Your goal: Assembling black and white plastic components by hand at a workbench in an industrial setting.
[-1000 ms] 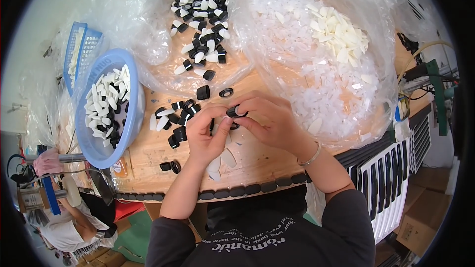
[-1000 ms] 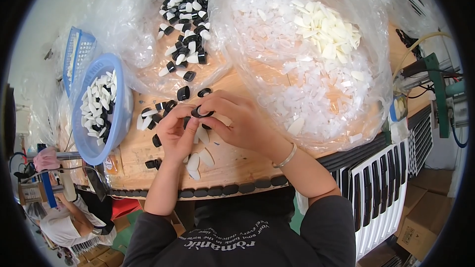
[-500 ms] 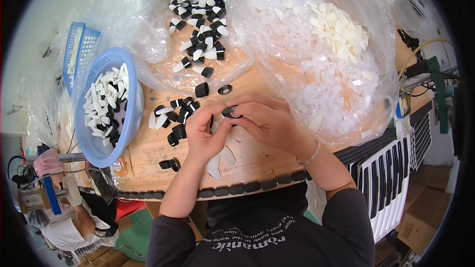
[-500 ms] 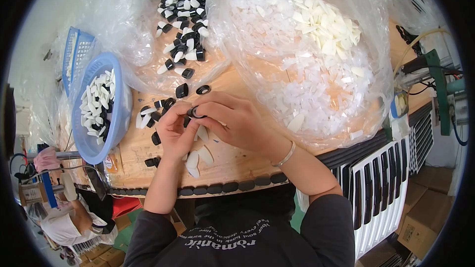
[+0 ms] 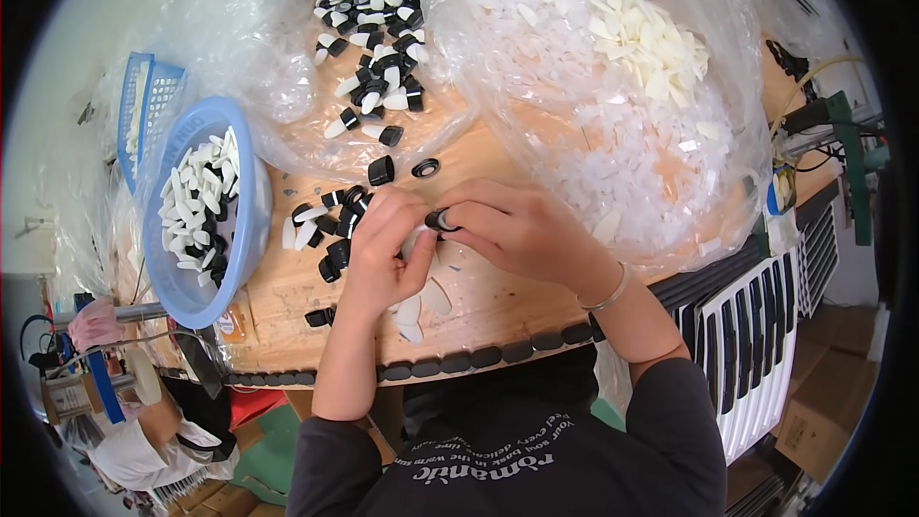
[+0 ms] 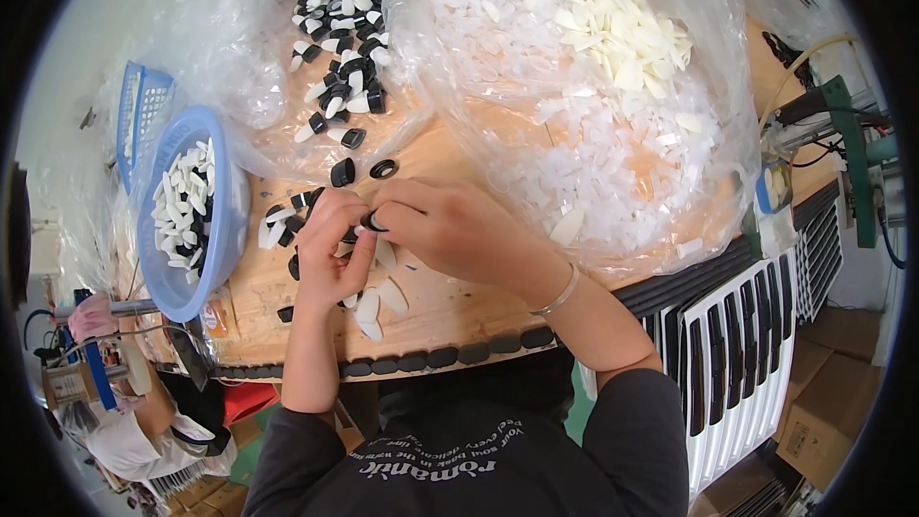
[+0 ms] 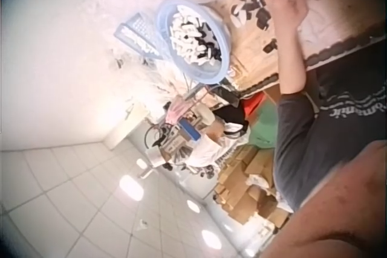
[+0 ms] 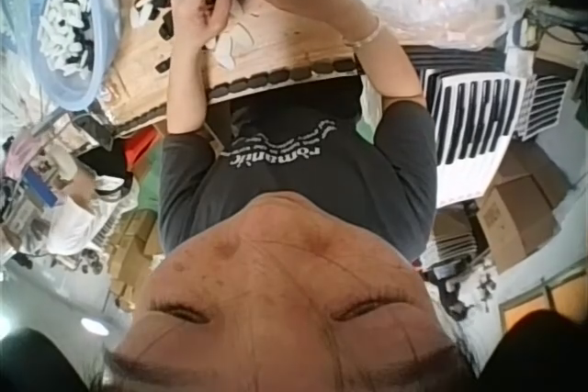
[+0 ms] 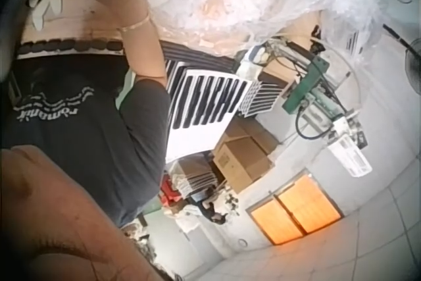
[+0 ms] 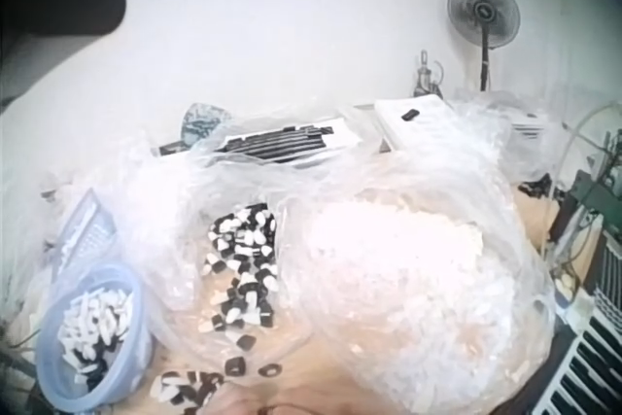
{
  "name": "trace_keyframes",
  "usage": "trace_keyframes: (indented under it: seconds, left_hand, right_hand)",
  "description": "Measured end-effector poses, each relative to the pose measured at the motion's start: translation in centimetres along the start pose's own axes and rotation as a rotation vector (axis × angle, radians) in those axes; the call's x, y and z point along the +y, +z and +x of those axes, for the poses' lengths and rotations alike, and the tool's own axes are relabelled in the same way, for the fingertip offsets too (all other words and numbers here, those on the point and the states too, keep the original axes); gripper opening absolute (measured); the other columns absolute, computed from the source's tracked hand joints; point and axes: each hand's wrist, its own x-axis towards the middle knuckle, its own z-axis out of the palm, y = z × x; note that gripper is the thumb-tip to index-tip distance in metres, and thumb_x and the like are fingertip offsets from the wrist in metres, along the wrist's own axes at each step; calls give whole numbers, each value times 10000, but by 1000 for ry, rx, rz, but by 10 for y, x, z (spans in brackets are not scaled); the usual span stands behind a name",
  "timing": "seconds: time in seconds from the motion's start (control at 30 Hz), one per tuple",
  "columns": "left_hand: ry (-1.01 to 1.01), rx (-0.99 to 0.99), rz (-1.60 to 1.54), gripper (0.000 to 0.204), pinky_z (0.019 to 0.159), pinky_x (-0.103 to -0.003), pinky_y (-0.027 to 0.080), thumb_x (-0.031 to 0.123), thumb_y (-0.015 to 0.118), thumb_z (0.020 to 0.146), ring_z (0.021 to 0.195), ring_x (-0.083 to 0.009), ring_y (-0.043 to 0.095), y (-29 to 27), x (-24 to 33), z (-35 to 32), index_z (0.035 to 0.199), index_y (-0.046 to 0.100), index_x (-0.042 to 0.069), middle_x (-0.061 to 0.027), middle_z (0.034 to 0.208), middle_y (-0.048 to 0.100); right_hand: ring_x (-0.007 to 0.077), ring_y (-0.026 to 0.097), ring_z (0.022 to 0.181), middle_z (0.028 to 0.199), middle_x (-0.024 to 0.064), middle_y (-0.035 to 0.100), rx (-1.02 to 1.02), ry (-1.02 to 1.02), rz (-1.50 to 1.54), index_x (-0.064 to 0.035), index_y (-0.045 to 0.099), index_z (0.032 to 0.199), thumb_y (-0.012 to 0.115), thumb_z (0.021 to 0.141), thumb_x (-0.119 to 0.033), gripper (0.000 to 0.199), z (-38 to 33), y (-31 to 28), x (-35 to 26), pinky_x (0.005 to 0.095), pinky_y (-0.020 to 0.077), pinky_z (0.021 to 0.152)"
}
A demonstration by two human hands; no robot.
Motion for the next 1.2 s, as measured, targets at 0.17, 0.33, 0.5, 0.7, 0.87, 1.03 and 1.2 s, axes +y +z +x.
trace_keyframes:
  seconds: [0.17,0.33,0.5,0.7,0.87,1.03,1.2]
  left_hand:
    - [-129,51,-142,191,717,-329,459,-75,636,711,803,-297,573,7,-9,-7,894,606,-28,-150,870,611]
    - [-139,97,-222,199,735,-325,453,-65,635,733,815,-273,585,15,-11,-8,928,620,-29,-144,897,633]
    - [-72,133,-164,159,746,-333,451,-72,644,723,783,-267,577,15,-15,-8,877,634,-33,-131,859,636]
    - [20,182,-72,141,730,-342,459,-58,662,689,784,-281,573,13,-14,-6,823,656,-13,-109,808,630]
    - [70,179,99,178,745,-366,469,-51,671,661,824,-300,572,12,-9,-5,834,659,-13,-108,838,637]
    - [136,240,153,273,788,-390,471,-31,706,646,887,-320,577,15,-7,-1,915,658,-27,-123,910,649]
    - [181,331,322,425,785,-396,488,-1,744,637,887,-333,597,23,-3,-2,1044,644,-66,-165,999,655]
  right_hand:
    - [251,638,759,909,85,647,77,116,76,-25,613,894,733,753,-61,188,-1,4,-4,319,523,665]
    - [252,635,766,910,86,643,114,55,9,-26,621,879,732,757,-66,170,-2,7,0,319,520,671]
    - [247,631,785,936,80,636,75,-12,-60,-29,633,872,723,750,-45,152,-2,4,1,313,518,685]
    - [236,632,805,939,73,632,62,-49,-51,-24,636,884,708,744,-35,158,0,2,-2,317,519,700]
    - [233,634,800,931,81,632,60,-66,-71,-21,639,891,710,743,-32,164,-2,2,-1,317,520,697]
    - [237,620,743,894,90,624,138,43,2,-11,632,884,717,748,-34,162,-1,6,-4,307,510,656]
    - [237,603,698,869,100,615,226,172,10,-9,630,864,723,755,-43,147,-3,16,-5,296,496,612]
